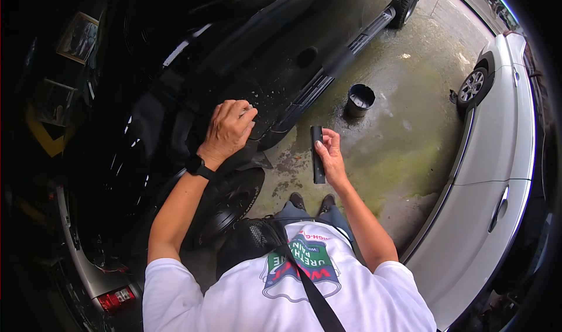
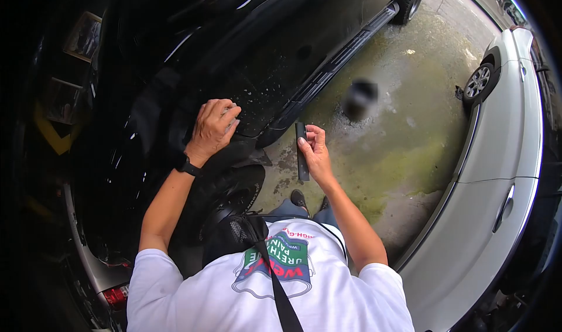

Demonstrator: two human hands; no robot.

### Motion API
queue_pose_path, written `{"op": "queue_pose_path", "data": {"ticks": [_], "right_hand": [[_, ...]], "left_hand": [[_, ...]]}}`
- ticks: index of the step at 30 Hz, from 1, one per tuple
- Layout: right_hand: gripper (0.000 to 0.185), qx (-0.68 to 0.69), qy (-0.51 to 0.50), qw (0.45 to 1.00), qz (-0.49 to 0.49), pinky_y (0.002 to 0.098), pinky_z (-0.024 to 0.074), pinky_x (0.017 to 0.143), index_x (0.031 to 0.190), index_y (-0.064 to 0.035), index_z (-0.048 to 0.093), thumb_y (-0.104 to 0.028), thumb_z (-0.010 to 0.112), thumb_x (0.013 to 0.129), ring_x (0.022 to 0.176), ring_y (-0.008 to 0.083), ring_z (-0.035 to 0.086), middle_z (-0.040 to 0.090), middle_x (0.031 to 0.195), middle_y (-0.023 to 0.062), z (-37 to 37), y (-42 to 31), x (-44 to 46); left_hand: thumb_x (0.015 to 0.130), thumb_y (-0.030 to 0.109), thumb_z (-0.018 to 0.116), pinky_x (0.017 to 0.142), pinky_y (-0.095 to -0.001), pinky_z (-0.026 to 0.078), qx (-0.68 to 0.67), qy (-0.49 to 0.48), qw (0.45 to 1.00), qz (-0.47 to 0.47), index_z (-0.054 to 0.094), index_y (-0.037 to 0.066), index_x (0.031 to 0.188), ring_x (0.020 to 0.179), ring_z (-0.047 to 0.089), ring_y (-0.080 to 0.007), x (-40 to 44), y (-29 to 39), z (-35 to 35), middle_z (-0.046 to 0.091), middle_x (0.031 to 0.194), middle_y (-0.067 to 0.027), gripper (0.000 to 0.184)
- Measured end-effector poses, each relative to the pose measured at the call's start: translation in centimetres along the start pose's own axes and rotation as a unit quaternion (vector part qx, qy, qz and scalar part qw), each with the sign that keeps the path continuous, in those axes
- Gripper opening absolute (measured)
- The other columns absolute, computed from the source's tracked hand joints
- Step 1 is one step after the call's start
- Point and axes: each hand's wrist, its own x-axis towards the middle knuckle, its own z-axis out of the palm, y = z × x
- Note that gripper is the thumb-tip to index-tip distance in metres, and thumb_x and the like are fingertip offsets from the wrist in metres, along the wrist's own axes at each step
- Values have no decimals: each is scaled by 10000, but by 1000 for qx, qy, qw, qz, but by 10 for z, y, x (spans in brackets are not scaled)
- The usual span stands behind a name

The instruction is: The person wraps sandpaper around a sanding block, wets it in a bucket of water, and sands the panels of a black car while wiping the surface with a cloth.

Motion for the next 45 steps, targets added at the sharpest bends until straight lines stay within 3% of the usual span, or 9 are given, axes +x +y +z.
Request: {"op": "queue_pose_path", "data": {"ticks": [2, 5, 8, 17, 23, 27, 30, 35, 45], "right_hand": [[435, 16, 18, 1000, 9, 272, 495, 894, 1431, -95, 434, -199, 644, 1065, 978, 96, 550, 555, 1152, 30, 6, 12, -7], [441, 36, 46, 998, 8, 275, 494, 894, 1438, -100, 436, -173, 637, 1053, 978, 99, 549, 554, 1150, 27, 16, 31, -15], [465, 48, 94, 994, 12, 286, 495, 907, 1453, -107, 430, -148, 633, 1036, 1011, 111, 545, 548, 1161, 34, 26, 47, -22], [521, 68, 253, 965, -21, 291, 477, 887, 1511, -125, 402, -281, 616, 1062, 992, 124, 510, 531, 1130, 20, 37, 99, -35], [470, 148, 282, 948, 27, 274, 477, 875, 1483, -141, 443, -266, 594, 1056, 1010, 112, 516, 539, 1137, 22, 66, 97, -21], [623, 148, 189, 971, -17, 311, 500, 968, 1494, -140, 466, -90, 752, 942, 1038, 138, 590, 610, 1195, 41, 106, 82, 14], [651, 18, 173, 980, -97, 373, 501, 1015, 1463, -139, 505, -141, 823, 895, 1132, 195, 607, 610, 1286, 70, 136, 80, 44], [618, -150, 182, 945, -228, 455, 432, 1153, 1422, -126, 584, -200, 850, 869, 1424, 380, 490, 473, 1586, 202, 201, 59, 105], [563, -175, 255, 890, -334, 447, 348, 1191, 1453, -110, 634, -132, 806, 918, 1436, 371, 471, 444, 1631, 202, 299, 76, 184]], "left_hand": [[889, 76, 729, 1074, -438, 468, 163, 29, 979, 121, 718, 76, 1177, 1188, 614, -264, 8, -55, -5, 654, 1240, -61, 289], [965, 143, 616, 1230, -433, 370, 345, -57, 920, 175, 704, 78, 1300, 1432, 505, -276, 30, -131, -7, 601, 1460, -59, 353], [990, 182, 570, 1265, -432, 332, 370, -86, 884, 272, 658, 63, 1389, 1518, 424, -270, 59, -163, 21, 529, 1573, -64, 426], [1036, 213, 554, 1279, -403, 319, 404, -71, 866, 285, 584, 41, 1478, 1537, 404, -239, 209, -174, 95, 489, 1621, -67, 475], [1005, 187, 553, 1281, -403, 326, 318, -189, 855, 363, 641, 44, 1416, 1485, 477, -222, 96, -176, 32, 589, 1530, -66, 444], [954, 126, 593, 1261, -397, 363, 241, -220, 859, 394, 731, 58, 1270, 1415, 549, -222, 27, -183, -7, 678, 1402, -56, 351], [896, 88, 639, 1221, -404, 419, 162, -262, 879, 363, 754, 61, 1150, 1342, 595, -235, 18, -183, -45, 707, 1291, -56, 280], [826, 57, 674, 1069, -423, 532, 206, -105, 905, 357, 715, 31, 1027, 1206, 636, -268, 55, -200, -104, 681, 1154, -62, 206], [852, 32, 684, 1037, -425, 556, 217, -57, 908, 354, 701, 46, 1054, 1195, 656, -275, 70, -237, -116, 683, 1172, -65, 203]]}}
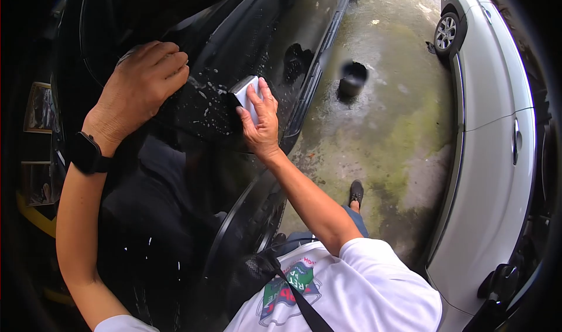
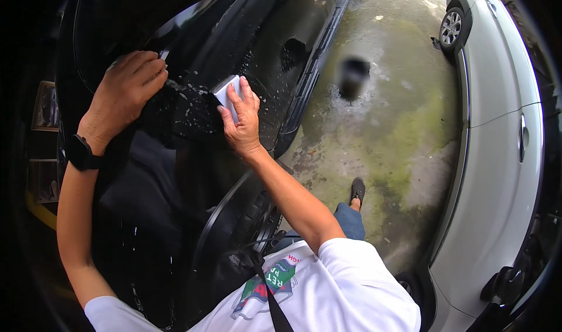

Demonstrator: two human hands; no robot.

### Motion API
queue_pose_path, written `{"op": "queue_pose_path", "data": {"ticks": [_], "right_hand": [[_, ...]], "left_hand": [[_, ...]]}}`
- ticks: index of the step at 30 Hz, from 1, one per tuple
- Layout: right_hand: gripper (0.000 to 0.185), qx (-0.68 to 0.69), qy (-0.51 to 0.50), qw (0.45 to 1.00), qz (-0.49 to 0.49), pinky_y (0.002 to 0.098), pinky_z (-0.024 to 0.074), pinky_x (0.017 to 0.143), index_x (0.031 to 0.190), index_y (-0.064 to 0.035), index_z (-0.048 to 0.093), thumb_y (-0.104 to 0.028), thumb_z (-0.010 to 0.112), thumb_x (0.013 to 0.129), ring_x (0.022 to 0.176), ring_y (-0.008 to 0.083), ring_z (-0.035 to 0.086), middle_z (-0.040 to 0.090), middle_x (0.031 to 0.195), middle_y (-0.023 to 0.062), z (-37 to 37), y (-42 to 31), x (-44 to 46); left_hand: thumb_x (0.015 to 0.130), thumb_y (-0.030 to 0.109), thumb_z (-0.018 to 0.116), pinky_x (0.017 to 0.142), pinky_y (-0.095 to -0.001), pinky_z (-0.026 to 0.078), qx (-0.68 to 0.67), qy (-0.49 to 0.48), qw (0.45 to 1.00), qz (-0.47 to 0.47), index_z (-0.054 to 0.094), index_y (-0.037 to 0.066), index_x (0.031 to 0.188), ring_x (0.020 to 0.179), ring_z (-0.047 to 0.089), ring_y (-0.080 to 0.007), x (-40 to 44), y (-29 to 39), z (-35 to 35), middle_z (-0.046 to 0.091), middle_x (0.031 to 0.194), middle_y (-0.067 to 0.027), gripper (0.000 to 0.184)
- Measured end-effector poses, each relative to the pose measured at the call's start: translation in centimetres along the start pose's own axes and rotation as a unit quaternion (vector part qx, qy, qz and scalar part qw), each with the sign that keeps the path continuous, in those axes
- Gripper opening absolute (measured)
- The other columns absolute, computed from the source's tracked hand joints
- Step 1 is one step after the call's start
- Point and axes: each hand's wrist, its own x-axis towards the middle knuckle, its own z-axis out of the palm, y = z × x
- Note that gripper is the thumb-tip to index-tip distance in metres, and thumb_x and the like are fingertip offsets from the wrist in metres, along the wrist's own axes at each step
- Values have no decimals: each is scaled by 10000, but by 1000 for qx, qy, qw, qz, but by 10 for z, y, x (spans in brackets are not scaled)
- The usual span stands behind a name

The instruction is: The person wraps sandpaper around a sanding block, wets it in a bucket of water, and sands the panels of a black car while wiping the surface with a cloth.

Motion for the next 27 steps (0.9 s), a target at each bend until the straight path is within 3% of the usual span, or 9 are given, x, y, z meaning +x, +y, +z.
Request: {"op": "queue_pose_path", "data": {"ticks": [2, 8, 10, 15, 22, 24, 27], "right_hand": [[537, -11, 39, 999, 33, 463, 394, 1173, 1412, -75, 660, -92, 801, 895, 1404, 393, 469, 467, 1601, 230, 5, 10, 31], [476, -4, 65, 997, 46, 427, 424, 1156, 1379, -61, 678, -165, 789, 928, 1383, 377, 505, 505, 1570, 224, 2, 38, 104], [493, -57, 50, 997, 33, 423, 418, 1161, 1390, -67, 674, -148, 796, 919, 1387, 373, 504, 504, 1572, 220, 0, 29, 80], [494, -33, 4, 999, 43, 463, 401, 1169, 1382, -69, 682, -81, 788, 900, 1393, 400, 493, 479, 1592, 239, -7, 3, -5], [445, -68, 103, 992, 35, 454, 423, 1131, 1334, -62, 694, -159, 789, 910, 1330, 402, 510, 512, 1532, 245, 0, 56, 128], [464, -77, 85, 993, 2, 465, 406, 1141, 1344, -74, 685, -138, 794, 897, 1344, 402, 494, 497, 1538, 246, 2, 42, 91], [498, -25, 49, 998, 22, 493, 363, 1160, 1347, -173, 679, -92, 804, 871, 1381, 419, 456, 447, 1566, 241, 3, 10, 22]], "left_hand": [[842, 34, 697, 1019, -419, 559, -32, 4, 999, -7, 701, 46, 1045, 1171, 660, -275, 0, -6, 1, 682, 1156, -67, 204], [792, 22, 753, 953, -400, 560, -165, 14, 986, -4, 697, 35, 1005, 1053, 659, -284, 4, -12, -1, 669, 1073, -72, 221], [782, 18, 754, 956, -405, 559, -180, 2, 984, -14, 693, 27, 976, 1057, 659, -287, 5, -13, -4, 669, 1070, -72, 203], [747, 8, 770, 957, -405, 557, -219, -9, 975, -32, 703, 22, 982, 1063, 658, -294, 7, -10, -5, 671, 1075, -75, 245], [715, -12, 786, 966, -403, 553, -236, -7, 971, -47, 717, 30, 1006, 1068, 657, -304, 9, -11, 0, 677, 1095, -79, 303], [714, -16, 787, 960, -403, 556, -239, -8, 970, -49, 717, 29, 1009, 1064, 659, -303, 12, -12, -3, 678, 1094, -80, 306], [716, -21, 787, 944, -402, 562, -256, -17, 964, -63, 715, 28, 1013, 1055, 663, -302, 13, -10, -3, 679, 1092, -82, 309]]}}
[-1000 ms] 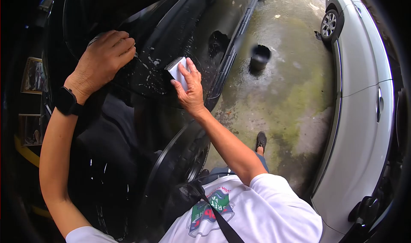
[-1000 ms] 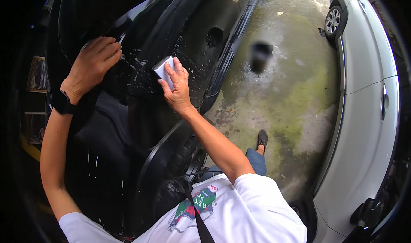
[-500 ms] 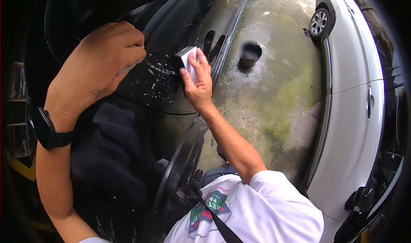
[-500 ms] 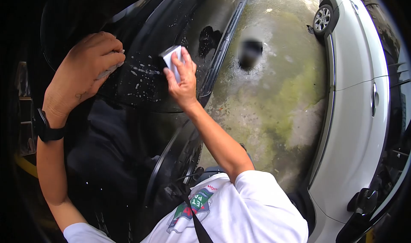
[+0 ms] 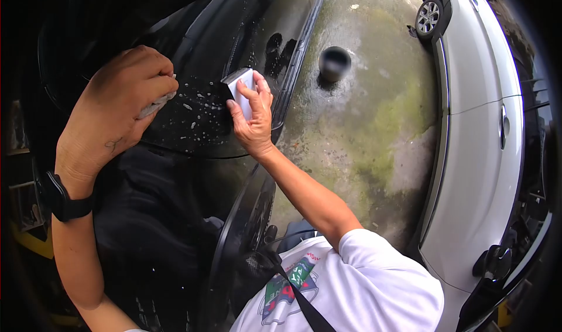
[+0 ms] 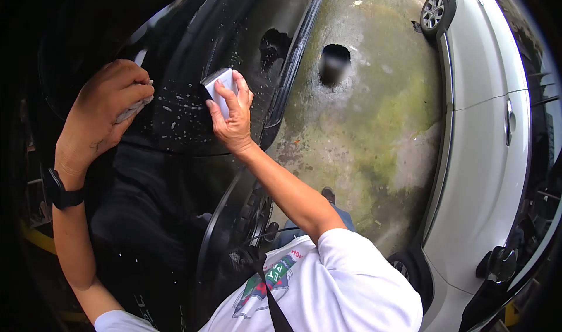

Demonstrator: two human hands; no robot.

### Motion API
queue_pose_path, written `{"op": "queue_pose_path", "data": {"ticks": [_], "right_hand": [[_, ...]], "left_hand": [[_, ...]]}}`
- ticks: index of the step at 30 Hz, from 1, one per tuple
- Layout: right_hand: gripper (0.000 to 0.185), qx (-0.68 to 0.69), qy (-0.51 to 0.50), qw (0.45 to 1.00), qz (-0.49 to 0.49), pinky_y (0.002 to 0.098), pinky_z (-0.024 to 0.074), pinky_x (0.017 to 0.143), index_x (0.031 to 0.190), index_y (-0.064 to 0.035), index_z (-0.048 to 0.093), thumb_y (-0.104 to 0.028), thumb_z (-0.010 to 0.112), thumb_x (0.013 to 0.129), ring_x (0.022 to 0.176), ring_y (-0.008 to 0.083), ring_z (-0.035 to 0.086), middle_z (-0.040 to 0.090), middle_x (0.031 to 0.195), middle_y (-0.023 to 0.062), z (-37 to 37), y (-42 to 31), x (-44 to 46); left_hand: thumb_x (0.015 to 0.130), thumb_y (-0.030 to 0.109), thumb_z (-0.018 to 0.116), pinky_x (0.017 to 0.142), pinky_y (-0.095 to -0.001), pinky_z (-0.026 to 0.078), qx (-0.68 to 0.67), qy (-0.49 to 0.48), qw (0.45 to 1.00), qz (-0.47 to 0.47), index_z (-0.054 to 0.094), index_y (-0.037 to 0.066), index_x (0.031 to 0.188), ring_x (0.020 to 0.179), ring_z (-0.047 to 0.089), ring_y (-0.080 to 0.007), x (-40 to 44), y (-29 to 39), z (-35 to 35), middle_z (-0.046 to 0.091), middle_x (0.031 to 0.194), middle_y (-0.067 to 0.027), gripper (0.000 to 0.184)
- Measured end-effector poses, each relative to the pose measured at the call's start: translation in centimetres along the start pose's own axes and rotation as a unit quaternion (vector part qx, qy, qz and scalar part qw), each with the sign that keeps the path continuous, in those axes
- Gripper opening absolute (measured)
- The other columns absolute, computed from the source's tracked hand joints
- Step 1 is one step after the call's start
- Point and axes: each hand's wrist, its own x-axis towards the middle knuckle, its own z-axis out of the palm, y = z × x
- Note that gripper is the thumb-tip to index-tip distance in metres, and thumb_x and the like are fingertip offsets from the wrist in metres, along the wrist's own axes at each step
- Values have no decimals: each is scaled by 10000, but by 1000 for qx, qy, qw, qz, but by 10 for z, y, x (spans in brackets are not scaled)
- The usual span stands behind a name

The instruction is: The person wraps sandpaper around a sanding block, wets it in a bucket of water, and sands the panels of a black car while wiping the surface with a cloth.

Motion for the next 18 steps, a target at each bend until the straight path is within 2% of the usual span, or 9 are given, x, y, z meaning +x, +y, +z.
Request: {"op": "queue_pose_path", "data": {"ticks": [3, 7, 12, 18], "right_hand": [[433, -8, 22, 1000, -21, 494, 376, 1146, 1277, -164, 682, -87, 807, 870, 1366, 420, 454, 451, 1547, 243, 4, 8, 20], [422, 13, 53, 998, 41, 472, 409, 1117, 1266, -137, 677, -97, 811, 868, 1312, 415, 485, 485, 1503, 228, 13, 24, 72], [391, 44, -7, 998, 55, 476, 391, 1161, 1258, -140, 714, -109, 808, 880, 1374, 405, 474, 476, 1556, 225, -2, -10, -3], [392, 57, 14, 998, 27, 469, 419, 1138, 1262, -138, 713, -109, 807, 883, 1360, 410, 477, 483, 1556, 217, 12, 3, 75]], "left_hand": [[719, -22, 787, 931, -401, 565, -14, -7, 1000, -14, 714, 28, 1017, 1052, 667, -302, 2, 1, 2, 680, 1093, -81, 311], [719, -22, 787, 928, -395, 562, -1, -15, 1000, -24, 712, 30, 1026, 1069, 668, -301, 0, -2, 3, 683, 1102, -78, 320], [720, -28, 781, 941, -401, 559, -12, -21, 1000, -15, 713, 36, 1042, 1091, 667, -297, 4, -1, -3, 685, 1117, -79, 335], [713, -41, 770, 949, -401, 555, -24, -30, 999, -32, 715, 36, 1049, 1096, 668, -296, 1, 0, 1, 686, 1123, -79, 350]]}}
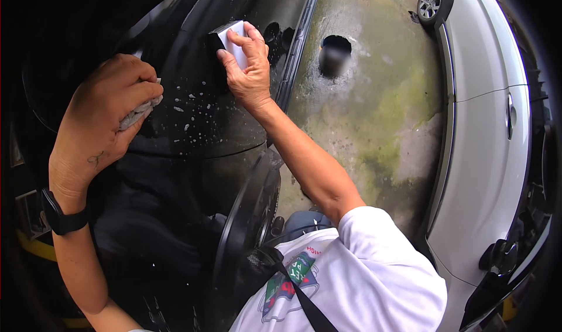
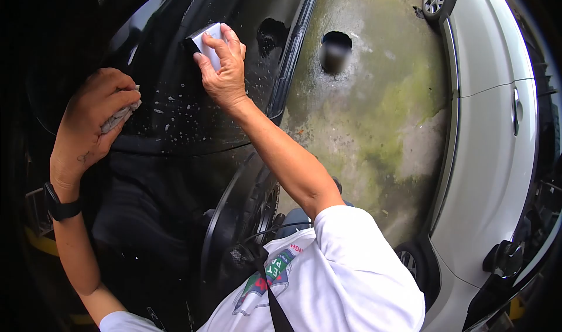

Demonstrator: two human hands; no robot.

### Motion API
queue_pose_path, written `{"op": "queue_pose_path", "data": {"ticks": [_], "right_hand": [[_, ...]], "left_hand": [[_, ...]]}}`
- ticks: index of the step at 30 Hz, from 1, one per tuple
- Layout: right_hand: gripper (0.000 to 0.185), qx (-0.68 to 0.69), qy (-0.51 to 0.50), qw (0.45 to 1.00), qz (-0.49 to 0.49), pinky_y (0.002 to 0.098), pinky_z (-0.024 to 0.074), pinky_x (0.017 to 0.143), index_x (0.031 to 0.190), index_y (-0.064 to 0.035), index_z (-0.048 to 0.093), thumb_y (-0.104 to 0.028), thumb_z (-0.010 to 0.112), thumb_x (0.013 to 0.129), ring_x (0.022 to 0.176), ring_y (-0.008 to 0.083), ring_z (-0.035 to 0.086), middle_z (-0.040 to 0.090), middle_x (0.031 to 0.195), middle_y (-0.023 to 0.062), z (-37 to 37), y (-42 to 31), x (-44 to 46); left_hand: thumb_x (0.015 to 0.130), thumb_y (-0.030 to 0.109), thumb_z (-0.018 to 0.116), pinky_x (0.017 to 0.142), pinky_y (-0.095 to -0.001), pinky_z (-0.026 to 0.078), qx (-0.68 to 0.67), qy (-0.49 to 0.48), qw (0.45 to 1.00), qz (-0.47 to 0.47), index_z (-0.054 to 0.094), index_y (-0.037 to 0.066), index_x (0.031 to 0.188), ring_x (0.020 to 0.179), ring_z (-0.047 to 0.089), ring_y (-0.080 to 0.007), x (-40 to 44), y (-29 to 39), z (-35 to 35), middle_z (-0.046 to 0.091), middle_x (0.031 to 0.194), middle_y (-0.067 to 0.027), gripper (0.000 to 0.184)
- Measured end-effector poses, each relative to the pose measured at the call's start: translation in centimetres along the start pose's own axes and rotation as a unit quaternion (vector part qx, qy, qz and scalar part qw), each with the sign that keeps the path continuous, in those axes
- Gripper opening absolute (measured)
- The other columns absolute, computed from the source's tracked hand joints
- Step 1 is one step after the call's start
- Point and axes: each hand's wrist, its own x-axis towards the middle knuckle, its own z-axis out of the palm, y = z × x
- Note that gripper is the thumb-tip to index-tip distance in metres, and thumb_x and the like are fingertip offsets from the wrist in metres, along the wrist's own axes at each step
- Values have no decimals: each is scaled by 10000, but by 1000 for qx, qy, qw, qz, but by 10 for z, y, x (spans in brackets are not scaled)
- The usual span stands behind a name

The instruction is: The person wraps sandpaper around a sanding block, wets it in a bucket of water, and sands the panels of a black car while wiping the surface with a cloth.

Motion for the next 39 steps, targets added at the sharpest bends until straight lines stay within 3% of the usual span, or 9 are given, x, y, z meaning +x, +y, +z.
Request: {"op": "queue_pose_path", "data": {"ticks": [5, 13, 19, 25, 31, 33, 37, 39], "right_hand": [[462, -56, -48, 996, -41, 480, 408, 1148, 1278, -150, 722, -85, 845, 838, 1366, 400, 479, 484, 1572, 218, -24, 3, -71], [433, -29, -34, 998, -52, 470, 428, 1123, 1257, -148, 724, -79, 831, 843, 1316, 409, 495, 494, 1564, 209, -12, 16, 3], [504, -20, -102, 991, -80, 462, 377, 1172, 1264, -155, 737, -48, 866, 789, 1357, 385, 486, 473, 1600, 195, -30, 9, -69], [452, -44, -89, 992, -78, 451, 445, 1132, 1267, -135, 724, -107, 846, 833, 1336, 402, 525, 523, 1559, 218, -25, 40, 23], [499, -52, -157, 981, -102, 449, 380, 1189, 1275, -143, 727, -22, 860, 810, 1431, 373, 480, 478, 1609, 192, -39, 8, -66], [488, -63, -169, 973, -144, 441, 400, 1179, 1252, -131, 729, -11, 865, 798, 1423, 364, 489, 483, 1610, 178, -43, 16, -50], [478, -57, -113, 989, -75, 441, 434, 1148, 1266, -121, 722, -70, 854, 809, 1367, 406, 505, 501, 1586, 193, -33, 45, 29], [457, -68, -119, 986, -93, 449, 442, 1143, 1269, -120, 719, -89, 844, 831, 1365, 416, 510, 507, 1573, 209, -33, 44, 33]], "left_hand": [[716, -39, 762, 955, -398, 553, -3, -2, 1000, 2, 714, 35, 1044, 1096, 668, -296, 2, -1, -3, 685, 1110, -80, 341], [721, -28, 766, 950, -399, 552, -5, 1, 1000, 4, 708, 33, 1034, 1088, 670, -296, 1, -6, 2, 682, 1100, -81, 324], [723, -28, 765, 942, -390, 554, 4, 17, 1000, 20, 704, 31, 1033, 1061, 674, -289, -1, -10, 6, 679, 1091, -83, 321], [734, -30, 767, 918, -383, 561, -6, 15, 1000, 12, 704, 26, 1029, 1037, 677, -290, -5, -19, 13, 682, 1086, -85, 307], [709, -34, 782, 910, -386, 561, -15, 25, 999, 31, 703, 20, 1025, 1055, 671, -298, -8, -22, 10, 686, 1077, -88, 331], [705, -35, 784, 909, -386, 561, -19, 23, 999, 39, 703, 20, 1028, 1059, 670, -300, -5, -24, 11, 686, 1078, -89, 337], [709, -39, 778, 914, -388, 563, -20, 17, 999, 27, 702, 24, 1031, 1061, 669, -303, -8, -25, 13, 683, 1086, -90, 337], [711, -42, 775, 915, -389, 563, -22, 10, 999, 28, 701, 24, 1032, 1062, 669, -304, -6, -27, 12, 681, 1090, -90, 336]]}}
